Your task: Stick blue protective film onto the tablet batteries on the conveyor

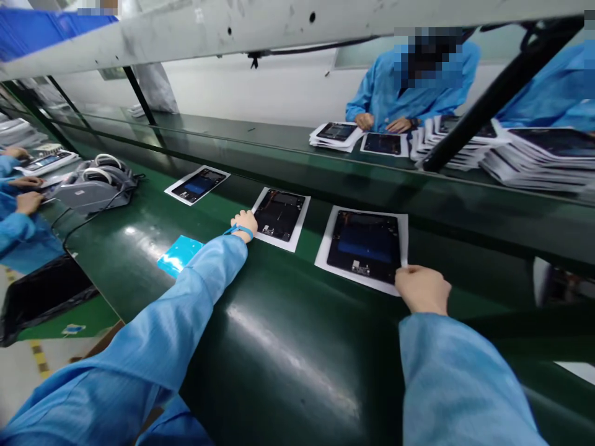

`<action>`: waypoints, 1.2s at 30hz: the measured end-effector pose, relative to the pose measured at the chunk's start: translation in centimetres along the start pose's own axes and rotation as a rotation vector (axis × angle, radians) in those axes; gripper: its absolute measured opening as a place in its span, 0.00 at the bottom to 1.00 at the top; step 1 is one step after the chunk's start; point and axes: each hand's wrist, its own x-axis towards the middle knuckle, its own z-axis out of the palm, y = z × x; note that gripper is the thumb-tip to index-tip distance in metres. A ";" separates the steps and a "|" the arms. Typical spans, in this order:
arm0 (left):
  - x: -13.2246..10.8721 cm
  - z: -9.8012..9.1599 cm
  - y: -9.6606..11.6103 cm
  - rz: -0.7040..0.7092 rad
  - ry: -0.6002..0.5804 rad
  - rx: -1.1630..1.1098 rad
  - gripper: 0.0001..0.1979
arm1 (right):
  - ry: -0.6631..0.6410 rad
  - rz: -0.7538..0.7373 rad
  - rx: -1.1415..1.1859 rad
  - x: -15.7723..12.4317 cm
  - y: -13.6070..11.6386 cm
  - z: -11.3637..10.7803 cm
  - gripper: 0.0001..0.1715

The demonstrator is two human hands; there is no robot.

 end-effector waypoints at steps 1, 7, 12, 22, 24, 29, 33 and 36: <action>0.0 0.0 0.0 -0.009 -0.002 -0.016 0.20 | 0.008 0.026 -0.017 -0.5 -0.4 0.0 0.18; 0.9 -1.5 -0.2 -0.056 -0.063 -0.183 0.21 | -0.076 0.003 0.089 -7.4 -5.2 1.2 0.29; 1.1 -3.8 -1.5 0.032 -0.103 -0.432 0.18 | -0.449 0.030 0.456 -15.1 -9.9 2.1 0.32; -9.1 -8.1 -9.4 0.008 -0.164 -0.762 0.17 | -0.763 0.438 1.205 -19.2 -15.9 2.8 0.33; -12.8 -8.5 -11.9 0.044 -0.207 -0.779 0.14 | -0.814 0.442 1.280 -19.4 -16.3 3.1 0.35; -20.2 -8.7 -16.5 0.176 -0.301 -0.701 0.09 | -0.781 0.298 1.078 -21.7 -16.7 3.7 0.34; -19.3 -10.0 -18.3 0.223 -0.267 -0.502 0.11 | -0.731 0.279 1.010 -23.9 -16.0 3.0 0.33; -15.1 -11.5 -19.4 0.167 -0.201 -0.302 0.15 | -0.699 0.271 0.951 -25.0 -14.6 1.6 0.32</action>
